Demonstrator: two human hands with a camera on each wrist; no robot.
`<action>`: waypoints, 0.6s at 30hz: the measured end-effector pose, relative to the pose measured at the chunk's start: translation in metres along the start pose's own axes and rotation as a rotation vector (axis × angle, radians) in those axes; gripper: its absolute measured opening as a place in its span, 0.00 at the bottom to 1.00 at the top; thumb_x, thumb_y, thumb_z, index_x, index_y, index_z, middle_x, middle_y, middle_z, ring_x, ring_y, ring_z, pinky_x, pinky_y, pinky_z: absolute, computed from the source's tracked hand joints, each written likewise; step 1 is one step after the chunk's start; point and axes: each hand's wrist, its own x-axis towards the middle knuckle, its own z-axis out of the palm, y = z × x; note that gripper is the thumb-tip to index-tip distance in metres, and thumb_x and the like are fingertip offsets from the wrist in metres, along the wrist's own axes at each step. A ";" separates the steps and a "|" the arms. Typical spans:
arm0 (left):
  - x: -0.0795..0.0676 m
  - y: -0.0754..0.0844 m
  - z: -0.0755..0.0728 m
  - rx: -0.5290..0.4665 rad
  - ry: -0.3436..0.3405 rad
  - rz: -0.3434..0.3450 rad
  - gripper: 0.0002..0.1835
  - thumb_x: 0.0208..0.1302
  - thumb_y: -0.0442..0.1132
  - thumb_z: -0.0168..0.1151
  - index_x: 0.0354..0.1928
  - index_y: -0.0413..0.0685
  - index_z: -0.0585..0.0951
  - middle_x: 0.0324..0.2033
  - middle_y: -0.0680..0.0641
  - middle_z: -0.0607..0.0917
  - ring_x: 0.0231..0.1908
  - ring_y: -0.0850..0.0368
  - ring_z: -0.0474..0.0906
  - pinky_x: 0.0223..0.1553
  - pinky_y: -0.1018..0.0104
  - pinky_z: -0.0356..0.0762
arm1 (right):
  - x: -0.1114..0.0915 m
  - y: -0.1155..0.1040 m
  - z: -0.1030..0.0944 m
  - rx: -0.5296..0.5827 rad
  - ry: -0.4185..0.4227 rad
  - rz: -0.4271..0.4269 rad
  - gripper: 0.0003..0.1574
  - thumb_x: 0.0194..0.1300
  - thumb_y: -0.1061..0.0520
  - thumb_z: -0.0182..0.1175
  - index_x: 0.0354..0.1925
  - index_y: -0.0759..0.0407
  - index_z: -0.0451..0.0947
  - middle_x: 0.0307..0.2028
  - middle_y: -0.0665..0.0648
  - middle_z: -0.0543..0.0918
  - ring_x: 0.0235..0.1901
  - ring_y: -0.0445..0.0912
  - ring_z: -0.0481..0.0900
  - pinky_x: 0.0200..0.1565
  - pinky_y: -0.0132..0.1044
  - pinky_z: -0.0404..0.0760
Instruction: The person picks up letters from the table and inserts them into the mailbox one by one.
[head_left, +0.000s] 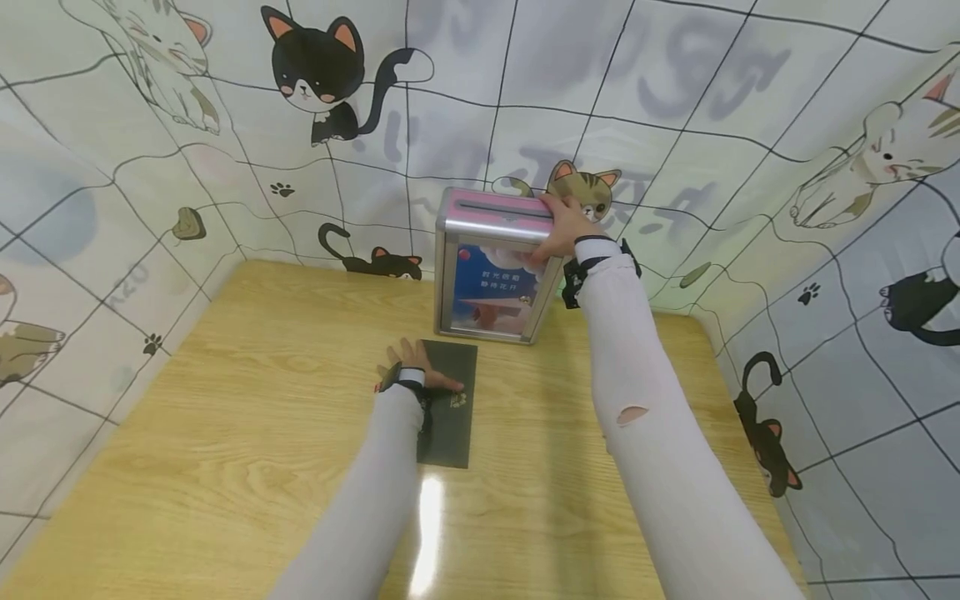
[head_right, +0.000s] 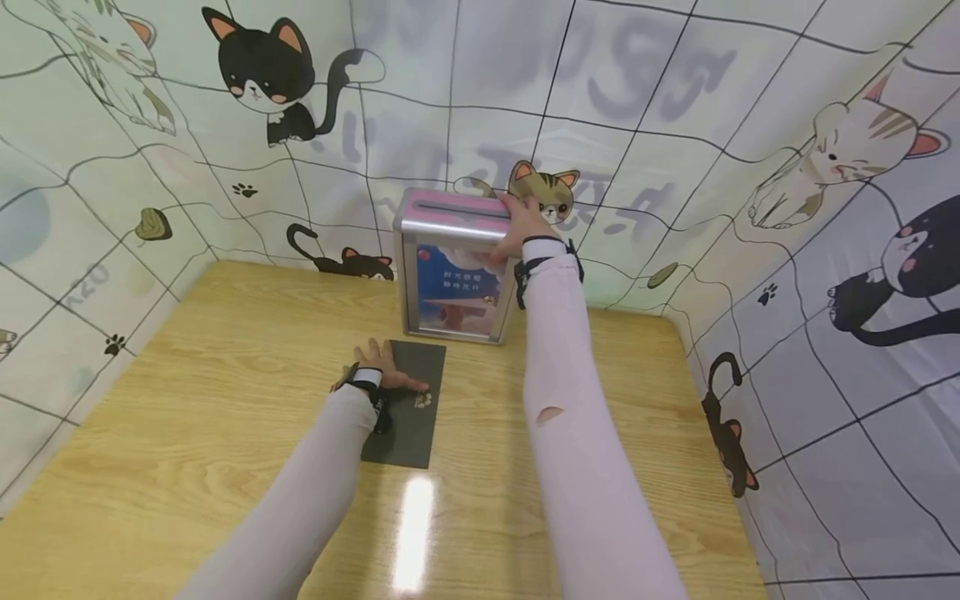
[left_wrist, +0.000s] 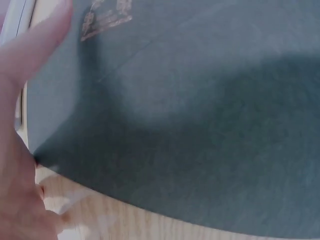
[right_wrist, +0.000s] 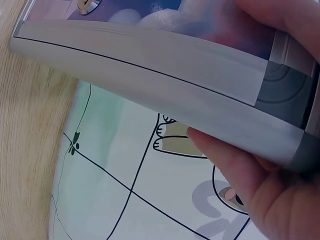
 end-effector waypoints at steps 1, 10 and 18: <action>-0.002 0.001 -0.001 -0.001 -0.001 -0.006 0.71 0.29 0.69 0.69 0.71 0.50 0.37 0.69 0.39 0.33 0.66 0.35 0.27 0.58 0.30 0.36 | 0.001 0.001 0.000 0.005 0.001 0.000 0.72 0.34 0.53 0.74 0.71 0.44 0.41 0.67 0.64 0.44 0.56 0.60 0.59 0.54 0.56 0.65; -0.005 0.009 -0.009 0.085 -0.005 -0.040 0.70 0.33 0.63 0.72 0.71 0.47 0.37 0.69 0.36 0.34 0.67 0.35 0.31 0.59 0.34 0.47 | 0.005 0.003 0.001 -0.007 0.013 -0.002 0.72 0.33 0.52 0.74 0.71 0.43 0.41 0.65 0.64 0.48 0.55 0.59 0.61 0.54 0.56 0.66; -0.008 0.014 -0.022 0.195 0.094 0.017 0.42 0.51 0.51 0.64 0.62 0.32 0.62 0.60 0.32 0.64 0.60 0.39 0.60 0.61 0.51 0.58 | -0.003 -0.003 0.000 -0.014 0.016 0.004 0.71 0.36 0.52 0.73 0.71 0.44 0.40 0.67 0.64 0.46 0.56 0.60 0.59 0.54 0.56 0.66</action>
